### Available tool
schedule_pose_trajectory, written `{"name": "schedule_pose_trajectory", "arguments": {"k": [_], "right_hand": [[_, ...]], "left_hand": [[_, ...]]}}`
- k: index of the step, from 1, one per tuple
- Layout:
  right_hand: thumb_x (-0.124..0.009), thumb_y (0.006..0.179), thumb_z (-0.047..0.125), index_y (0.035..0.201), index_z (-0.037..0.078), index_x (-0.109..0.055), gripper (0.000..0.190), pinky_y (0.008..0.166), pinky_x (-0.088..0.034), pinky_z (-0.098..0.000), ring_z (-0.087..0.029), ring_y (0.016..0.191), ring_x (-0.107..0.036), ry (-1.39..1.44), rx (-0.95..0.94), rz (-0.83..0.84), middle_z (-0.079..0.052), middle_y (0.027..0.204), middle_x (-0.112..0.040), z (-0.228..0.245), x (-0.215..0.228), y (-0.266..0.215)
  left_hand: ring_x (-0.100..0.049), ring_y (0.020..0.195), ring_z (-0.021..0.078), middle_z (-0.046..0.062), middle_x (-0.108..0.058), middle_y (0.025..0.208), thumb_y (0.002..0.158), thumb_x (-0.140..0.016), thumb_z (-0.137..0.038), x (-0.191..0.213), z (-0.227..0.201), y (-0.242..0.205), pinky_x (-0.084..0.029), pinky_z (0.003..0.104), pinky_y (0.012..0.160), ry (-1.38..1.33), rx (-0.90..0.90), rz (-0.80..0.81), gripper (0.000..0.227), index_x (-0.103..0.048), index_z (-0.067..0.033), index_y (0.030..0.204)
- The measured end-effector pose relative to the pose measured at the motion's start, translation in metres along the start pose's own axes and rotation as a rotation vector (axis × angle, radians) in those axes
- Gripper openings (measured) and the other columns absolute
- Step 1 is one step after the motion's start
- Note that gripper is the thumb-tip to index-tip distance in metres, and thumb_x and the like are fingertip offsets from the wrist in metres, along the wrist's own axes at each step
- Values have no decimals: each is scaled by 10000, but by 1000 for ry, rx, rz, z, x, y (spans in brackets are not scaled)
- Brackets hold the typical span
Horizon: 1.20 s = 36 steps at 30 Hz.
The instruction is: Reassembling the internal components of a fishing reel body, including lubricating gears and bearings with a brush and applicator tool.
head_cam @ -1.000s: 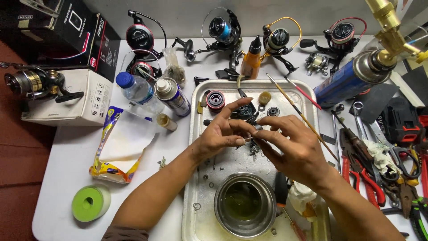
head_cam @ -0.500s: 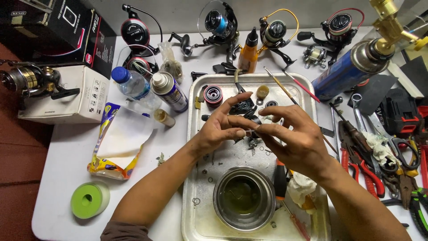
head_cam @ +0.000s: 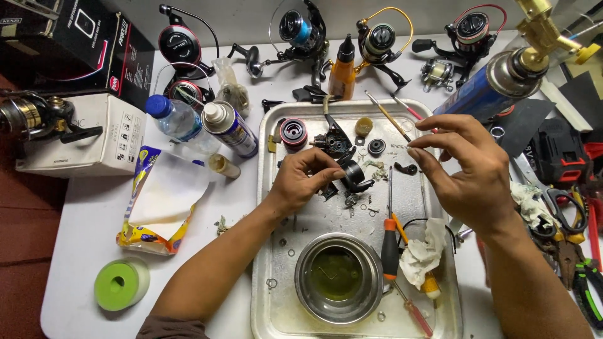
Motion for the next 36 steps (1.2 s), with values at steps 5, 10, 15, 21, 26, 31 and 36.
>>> {"name": "schedule_pose_trajectory", "arguments": {"k": [5, 10, 15, 21, 26, 31, 36], "right_hand": [[-674, 862, 48, 904, -22, -651, 85, 759, -486, -346, -271, 970, -578, -71, 40, 55, -181, 1038, -615, -13, -5, 0], [-661, 854, 89, 905, 2, -651, 101, 833, -475, -384, -269, 931, -592, -140, 63, 162, -143, 1019, -623, -20, -10, -1], [-558, 862, 257, 920, 116, -658, 182, 644, -442, -304, -159, 730, -618, 1, -395, 456, -6, 858, -702, -19, -18, 3], [-515, 857, 353, 1001, 125, -631, 293, 732, -487, -334, -168, 835, -643, 24, -680, 617, -32, 958, -700, -16, -22, 7], [-519, 879, 269, 996, 107, -636, 232, 704, -500, -324, -165, 801, -642, 48, -683, 529, -49, 922, -695, -13, -10, 11], [-527, 903, 218, 1014, 73, -626, 207, 652, -481, -306, -171, 749, -616, 73, -635, 377, -64, 925, -679, -11, 9, 8], [-530, 942, 165, 1029, 61, -625, 165, 590, -404, -228, -100, 706, -555, 157, -532, 225, -31, 868, -640, -9, 19, 3]], "left_hand": [[-455, 506, 93, 1, -502, 591, 872, -583, -289, 3, 6, 1, -407, 208, 455, 81, -22, -59, 255, -520, -99, 714], [-557, 831, 187, 54, -595, 834, 870, -585, -268, 0, 4, 3, -449, 336, 823, 554, -254, -64, 169, -553, -103, 857], [-520, 1000, 261, 129, -577, 1083, 843, -641, -238, -7, -1, 2, -451, 390, 883, 799, -415, 63, 305, -581, -53, 1078], [-564, 849, 225, 107, -627, 863, 912, -508, -186, 0, 5, 4, -423, 367, 817, 715, -395, -56, 191, -603, -29, 858], [-561, 786, 211, 85, -618, 796, 918, -488, -281, -5, -5, 2, -420, 341, 753, 695, -400, 27, 266, -587, -56, 816], [-541, 913, 220, 101, -618, 991, 857, -609, -311, -25, -49, 3, -448, 321, 781, 738, -424, 367, 285, -603, -61, 995], [-526, 914, 250, 114, -493, 1240, 772, -696, -351, -73, -57, 6, -457, 366, 741, 1044, -379, 865, 570, -459, -161, 1254]]}}
Point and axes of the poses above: each hand's wrist, its own y-axis towards the middle knuckle, its own x-axis out of the back of the hand, z = x × y, the point moved 1 cm from there along y, towards the middle knuckle
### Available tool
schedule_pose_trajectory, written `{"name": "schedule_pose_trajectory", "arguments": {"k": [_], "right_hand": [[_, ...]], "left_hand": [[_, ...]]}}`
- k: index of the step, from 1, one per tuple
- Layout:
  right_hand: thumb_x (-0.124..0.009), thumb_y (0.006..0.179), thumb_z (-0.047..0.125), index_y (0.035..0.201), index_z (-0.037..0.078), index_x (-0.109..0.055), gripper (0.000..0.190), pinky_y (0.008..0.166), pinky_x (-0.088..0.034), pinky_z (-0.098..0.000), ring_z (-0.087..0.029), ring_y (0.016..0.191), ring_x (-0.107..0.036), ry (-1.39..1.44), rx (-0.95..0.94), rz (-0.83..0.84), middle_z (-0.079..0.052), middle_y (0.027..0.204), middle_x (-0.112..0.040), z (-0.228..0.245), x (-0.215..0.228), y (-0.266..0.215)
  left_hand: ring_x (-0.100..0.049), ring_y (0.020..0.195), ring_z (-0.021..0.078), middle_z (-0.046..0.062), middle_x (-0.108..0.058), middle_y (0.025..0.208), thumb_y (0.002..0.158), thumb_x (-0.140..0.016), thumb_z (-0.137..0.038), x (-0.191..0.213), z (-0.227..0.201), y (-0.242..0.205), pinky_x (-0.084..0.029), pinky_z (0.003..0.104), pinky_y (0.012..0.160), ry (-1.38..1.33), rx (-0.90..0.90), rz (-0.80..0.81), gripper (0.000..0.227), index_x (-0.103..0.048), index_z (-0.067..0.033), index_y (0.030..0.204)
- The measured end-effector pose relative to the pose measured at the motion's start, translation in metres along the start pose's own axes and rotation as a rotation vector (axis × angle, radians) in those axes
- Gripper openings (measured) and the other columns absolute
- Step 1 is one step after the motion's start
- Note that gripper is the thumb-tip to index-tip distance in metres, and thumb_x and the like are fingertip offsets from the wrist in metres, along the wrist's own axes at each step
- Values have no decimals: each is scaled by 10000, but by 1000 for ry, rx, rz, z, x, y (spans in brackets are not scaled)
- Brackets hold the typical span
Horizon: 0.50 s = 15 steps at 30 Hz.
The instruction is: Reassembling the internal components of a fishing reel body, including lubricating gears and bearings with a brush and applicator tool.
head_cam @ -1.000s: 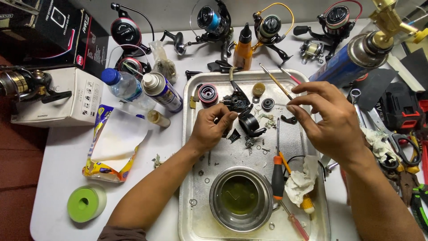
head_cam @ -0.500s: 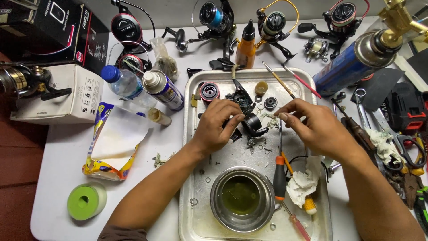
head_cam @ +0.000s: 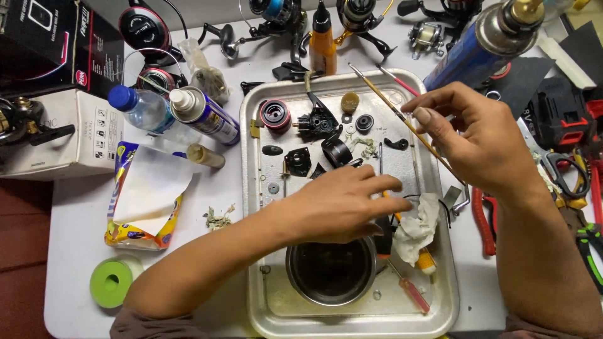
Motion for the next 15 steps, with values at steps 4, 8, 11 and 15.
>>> {"name": "schedule_pose_trajectory", "arguments": {"k": [4, 8, 11, 15], "right_hand": [[-527, 941, 131, 982, 37, -601, 127, 602, -398, -226, -86, 664, -483, 13, 79, -14, -27, 991, -659, 4, 0, -3], [-544, 922, 119, 981, 28, -602, 123, 698, -453, -248, -123, 779, -573, 24, 178, -5, -52, 996, -663, 2, 2, -4], [-543, 923, 129, 996, 33, -612, 139, 704, -454, -252, -128, 801, -583, 25, 189, -4, -51, 979, -662, 2, 4, -5], [-565, 919, 135, 1004, 33, -618, 143, 678, -440, -253, -127, 745, -550, 3, 198, -4, -47, 929, -645, 0, 6, -3]], "left_hand": [[-559, 783, 298, 87, -565, 1018, 840, -507, -171, -39, -17, 33, -457, 421, 578, 60, 14, 17, 387, -488, -173, 1226], [-541, 758, 304, 82, -621, 773, 838, -532, -189, -73, -29, 50, -430, 395, 542, 149, 46, -111, 124, -547, -92, 914], [-528, 804, 306, 84, -619, 747, 825, -548, -178, -75, -32, 53, -433, 402, 572, 167, 36, -150, 105, -559, -77, 854], [-509, 795, 271, 88, -611, 790, 800, -615, -404, -57, -34, 51, -447, 389, 599, 207, -41, -170, 337, -594, -71, 752]]}}
Point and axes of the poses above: each hand's wrist, its own y-axis towards the middle knuckle, its own x-axis out of the back of the hand, z = x × y, the point moved 1 cm from there along y, towards the middle knuckle
